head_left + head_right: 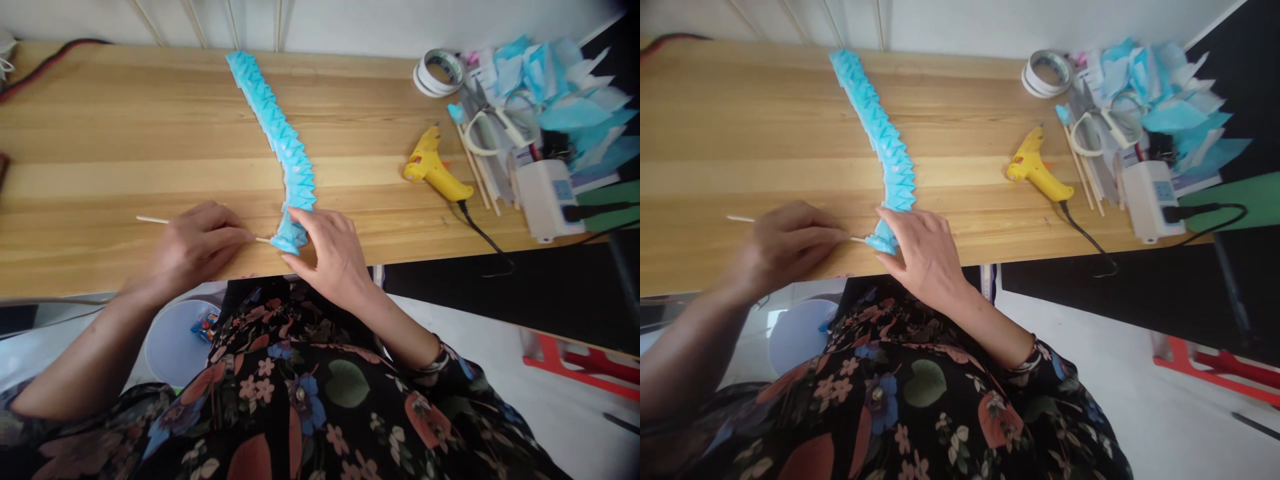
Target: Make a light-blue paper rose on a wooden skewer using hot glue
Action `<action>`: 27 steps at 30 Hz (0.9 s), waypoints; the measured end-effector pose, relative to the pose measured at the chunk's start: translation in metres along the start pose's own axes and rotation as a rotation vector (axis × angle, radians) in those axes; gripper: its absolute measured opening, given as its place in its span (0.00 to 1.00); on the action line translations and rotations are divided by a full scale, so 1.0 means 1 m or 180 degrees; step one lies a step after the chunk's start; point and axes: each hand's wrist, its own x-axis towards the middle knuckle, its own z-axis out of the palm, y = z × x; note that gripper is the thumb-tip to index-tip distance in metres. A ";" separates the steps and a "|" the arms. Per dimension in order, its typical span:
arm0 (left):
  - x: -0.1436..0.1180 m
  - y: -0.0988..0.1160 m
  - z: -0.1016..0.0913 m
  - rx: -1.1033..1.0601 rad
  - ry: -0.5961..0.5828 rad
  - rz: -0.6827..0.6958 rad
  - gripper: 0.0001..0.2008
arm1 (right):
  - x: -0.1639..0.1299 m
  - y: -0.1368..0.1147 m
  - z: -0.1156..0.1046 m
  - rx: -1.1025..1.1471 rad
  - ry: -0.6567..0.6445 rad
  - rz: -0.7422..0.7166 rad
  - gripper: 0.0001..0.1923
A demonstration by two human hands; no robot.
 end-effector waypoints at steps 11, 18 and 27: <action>0.001 0.002 -0.003 0.0072 -0.0056 0.0131 0.07 | -0.019 0.002 -0.007 -0.0091 0.0550 -0.0427 0.15; 0.002 0.004 -0.004 0.0063 -0.0073 0.0104 0.08 | -0.031 0.010 -0.003 -0.0335 0.0906 -0.0938 0.07; 0.004 0.004 -0.004 0.0062 -0.0091 0.0200 0.07 | -0.028 0.009 0.005 -0.0444 0.0992 -0.0846 0.05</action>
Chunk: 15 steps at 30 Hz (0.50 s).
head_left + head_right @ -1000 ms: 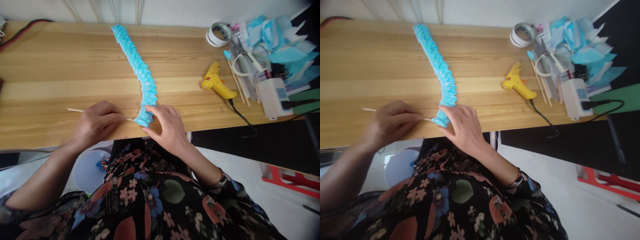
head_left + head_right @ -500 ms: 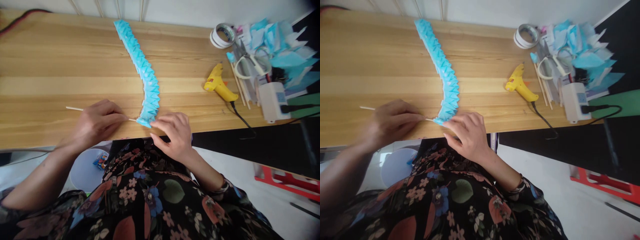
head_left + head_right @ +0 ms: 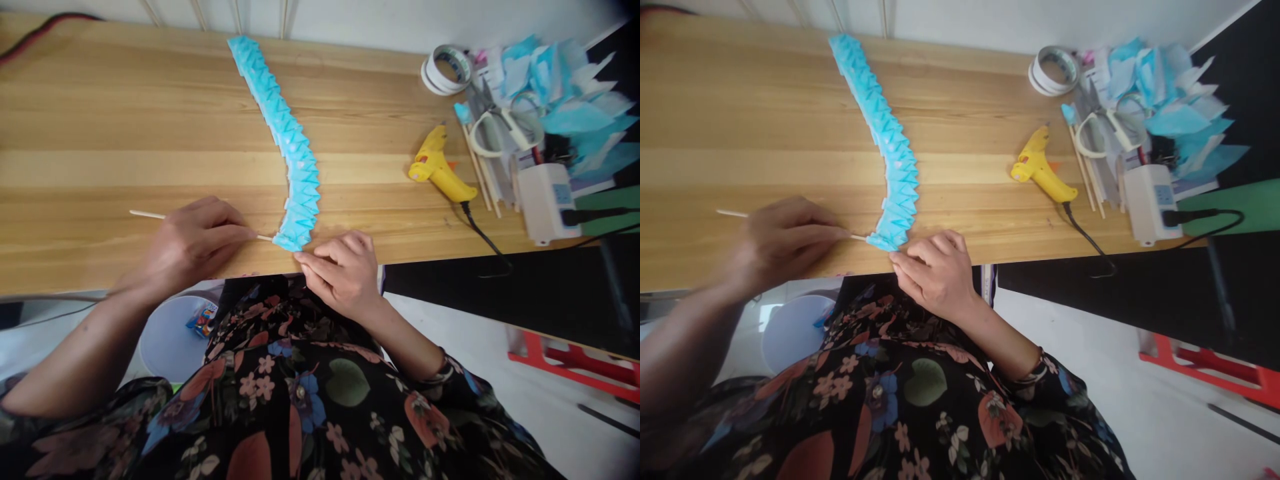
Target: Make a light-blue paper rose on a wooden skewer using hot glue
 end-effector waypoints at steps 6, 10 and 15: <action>0.000 -0.006 -0.004 0.0042 0.0004 0.0122 0.08 | -0.001 0.001 0.001 0.0023 0.0025 0.0018 0.06; 0.000 -0.009 -0.006 0.0031 0.0021 0.0133 0.08 | -0.002 0.002 0.001 0.0020 -0.0161 0.0089 0.07; 0.000 -0.009 -0.005 0.0037 0.0038 0.0136 0.09 | -0.003 0.004 0.003 0.0085 0.0016 0.0005 0.07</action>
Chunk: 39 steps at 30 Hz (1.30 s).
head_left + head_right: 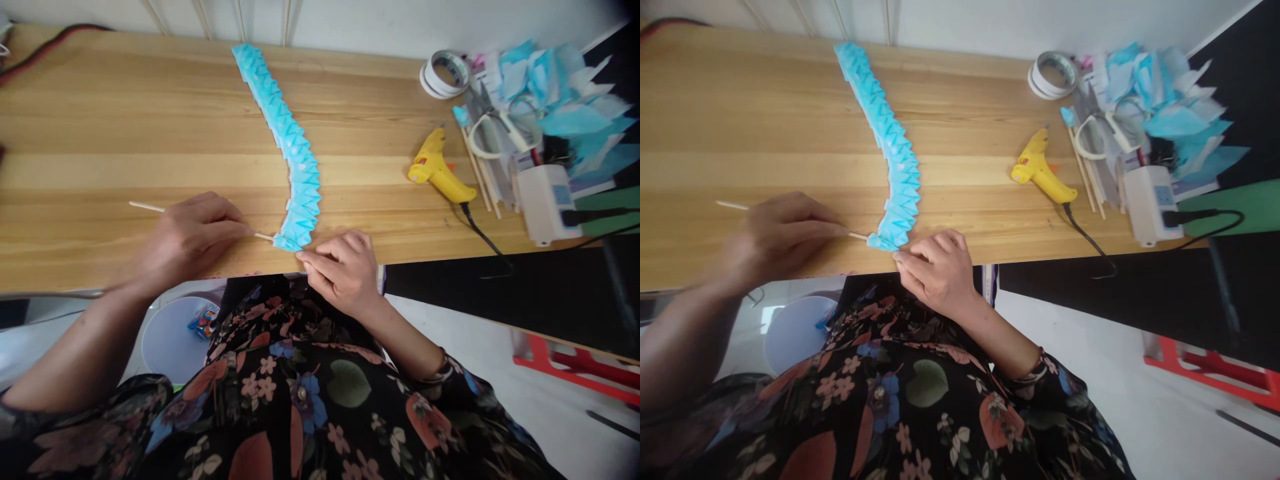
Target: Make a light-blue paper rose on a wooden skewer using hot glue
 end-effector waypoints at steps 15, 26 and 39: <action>-0.003 0.003 0.002 -0.0008 0.0024 -0.0077 0.07 | 0.016 0.013 -0.015 0.0552 -0.0913 0.0466 0.32; -0.002 0.005 0.011 -0.0122 -0.0059 -0.0333 0.09 | 0.020 0.012 -0.012 0.0482 -0.1148 0.0543 0.28; -0.013 -0.007 0.020 -0.0130 0.0218 -0.0094 0.07 | -0.023 0.122 -0.091 -0.1243 -0.0203 0.1834 0.28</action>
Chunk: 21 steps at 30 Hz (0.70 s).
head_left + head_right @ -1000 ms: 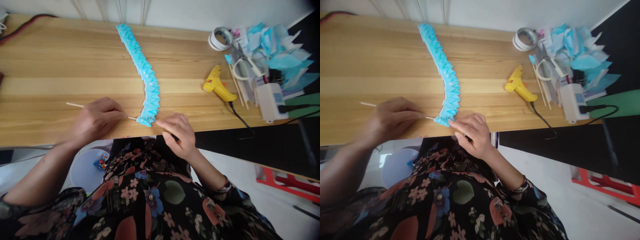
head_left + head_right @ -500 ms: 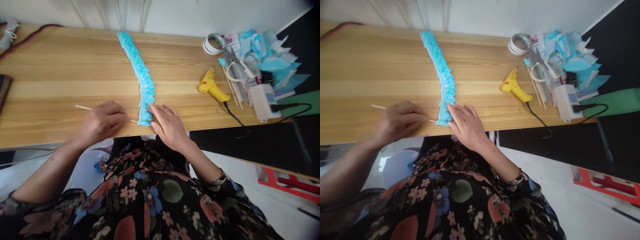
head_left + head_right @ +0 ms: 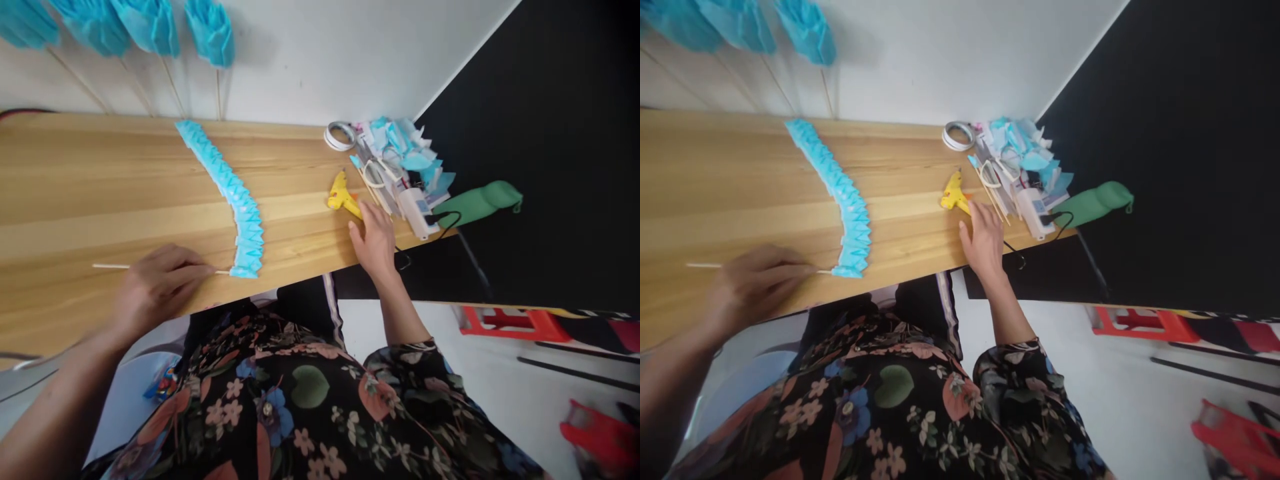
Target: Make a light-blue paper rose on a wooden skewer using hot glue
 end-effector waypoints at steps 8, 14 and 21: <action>0.004 0.004 0.005 -0.0086 -0.0019 0.0002 0.08 | 0.057 -0.012 0.010 0.0284 0.0071 -0.0439 0.24; 0.008 0.007 0.006 0.0013 0.0108 -0.0028 0.09 | 0.147 -0.129 0.046 0.0480 -0.0746 -0.1164 0.20; 0.006 0.008 0.009 0.0010 0.0168 -0.0188 0.10 | 0.234 -0.214 0.121 0.0193 -0.1631 -0.0674 0.21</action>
